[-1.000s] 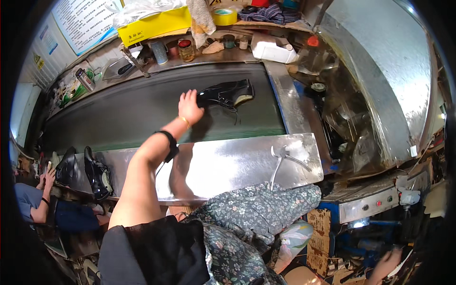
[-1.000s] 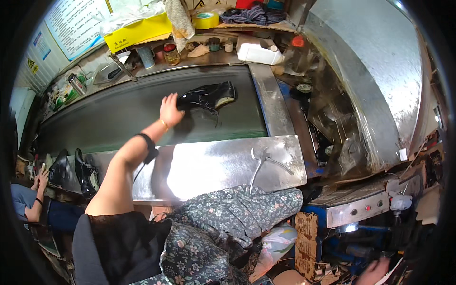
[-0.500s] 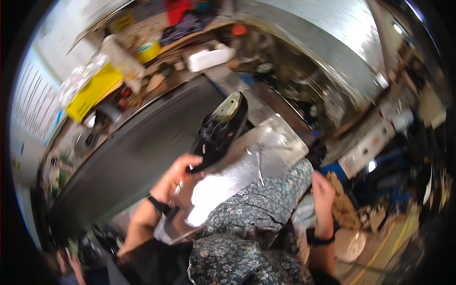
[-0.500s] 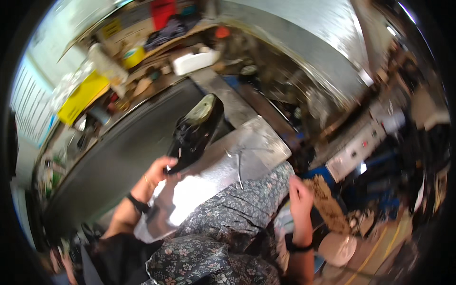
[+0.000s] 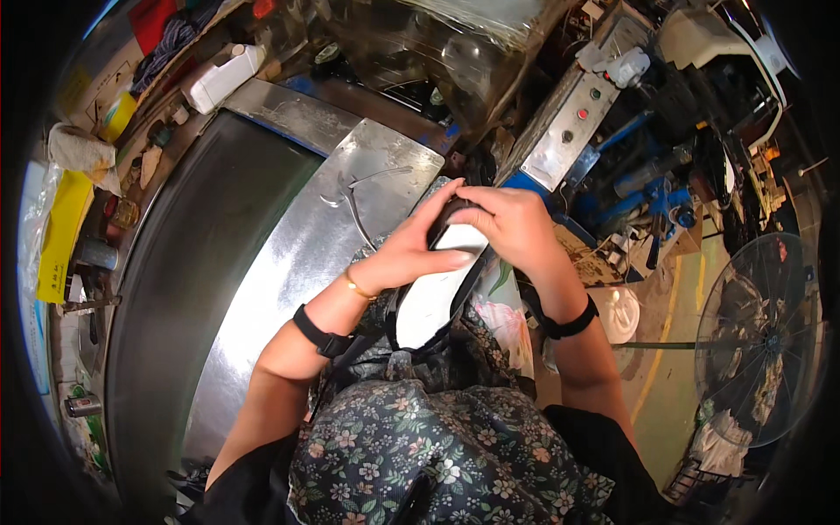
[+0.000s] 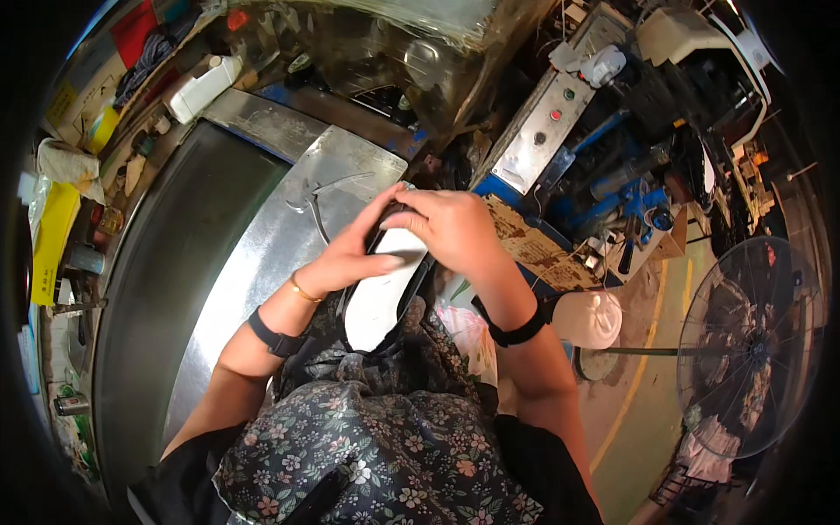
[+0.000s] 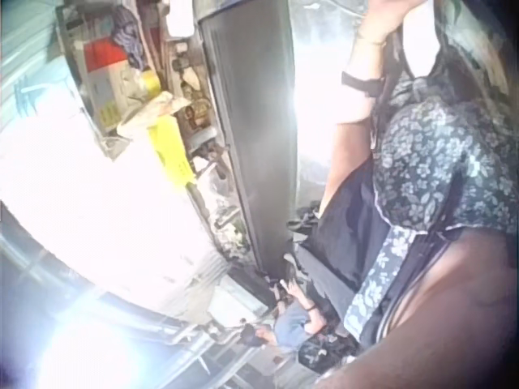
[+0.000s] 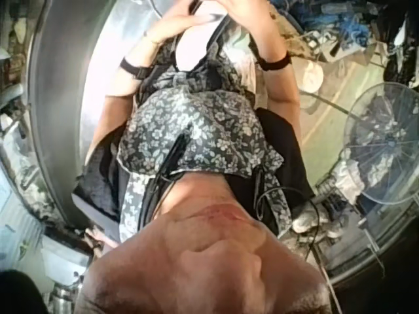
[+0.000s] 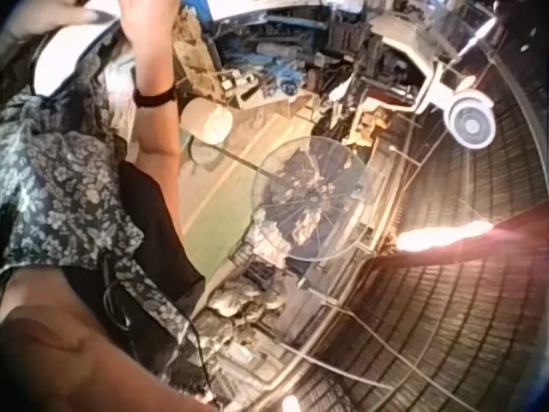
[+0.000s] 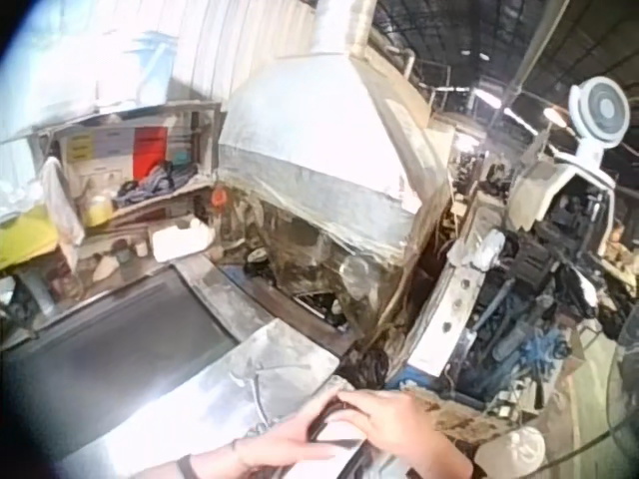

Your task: Assembling shoe components and applying adhesive at a workstation.

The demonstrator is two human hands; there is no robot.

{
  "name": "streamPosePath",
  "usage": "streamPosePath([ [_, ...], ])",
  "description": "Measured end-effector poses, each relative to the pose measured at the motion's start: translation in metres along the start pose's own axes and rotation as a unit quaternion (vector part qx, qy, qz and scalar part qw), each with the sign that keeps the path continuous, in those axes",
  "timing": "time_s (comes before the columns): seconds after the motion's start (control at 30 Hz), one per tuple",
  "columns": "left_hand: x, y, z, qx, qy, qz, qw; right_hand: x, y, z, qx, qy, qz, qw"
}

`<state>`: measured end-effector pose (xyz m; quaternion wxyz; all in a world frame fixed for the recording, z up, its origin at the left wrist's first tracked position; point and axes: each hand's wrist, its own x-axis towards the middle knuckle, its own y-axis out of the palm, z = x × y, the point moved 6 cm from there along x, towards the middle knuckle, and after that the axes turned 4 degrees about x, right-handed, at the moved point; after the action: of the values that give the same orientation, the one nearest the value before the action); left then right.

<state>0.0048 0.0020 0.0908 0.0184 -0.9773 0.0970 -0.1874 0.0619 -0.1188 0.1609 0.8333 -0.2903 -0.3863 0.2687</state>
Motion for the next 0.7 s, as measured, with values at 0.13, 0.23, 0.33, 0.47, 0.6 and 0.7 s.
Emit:
streamPosePath([
  [0.13,0.005,0.016,0.046,0.014,-0.1,-0.069,0.992,-0.009,0.016,-0.045,0.072,0.128,0.054,0.988],
  [0.23,0.002,0.003,0.079,0.043,-0.203,-0.068,0.976,-0.065,0.057,-0.088,0.277,0.307,-0.092,0.906],
  [0.33,0.012,-0.025,0.093,0.051,-0.246,-0.034,0.967,-0.13,0.1,-0.034,0.27,0.288,-0.104,0.913],
  [0.47,0.032,-0.018,0.08,-0.1,-0.184,-0.037,0.977,-0.123,0.084,-0.051,0.435,0.291,-0.027,0.852],
  [0.6,0.013,-0.011,0.082,-0.154,-0.27,-0.077,0.947,-0.12,0.075,-0.068,0.479,0.32,0.084,0.813],
  [0.7,0.01,-0.012,0.093,-0.115,-0.254,-0.097,0.955,-0.122,0.091,-0.055,0.411,0.324,-0.024,0.852],
])
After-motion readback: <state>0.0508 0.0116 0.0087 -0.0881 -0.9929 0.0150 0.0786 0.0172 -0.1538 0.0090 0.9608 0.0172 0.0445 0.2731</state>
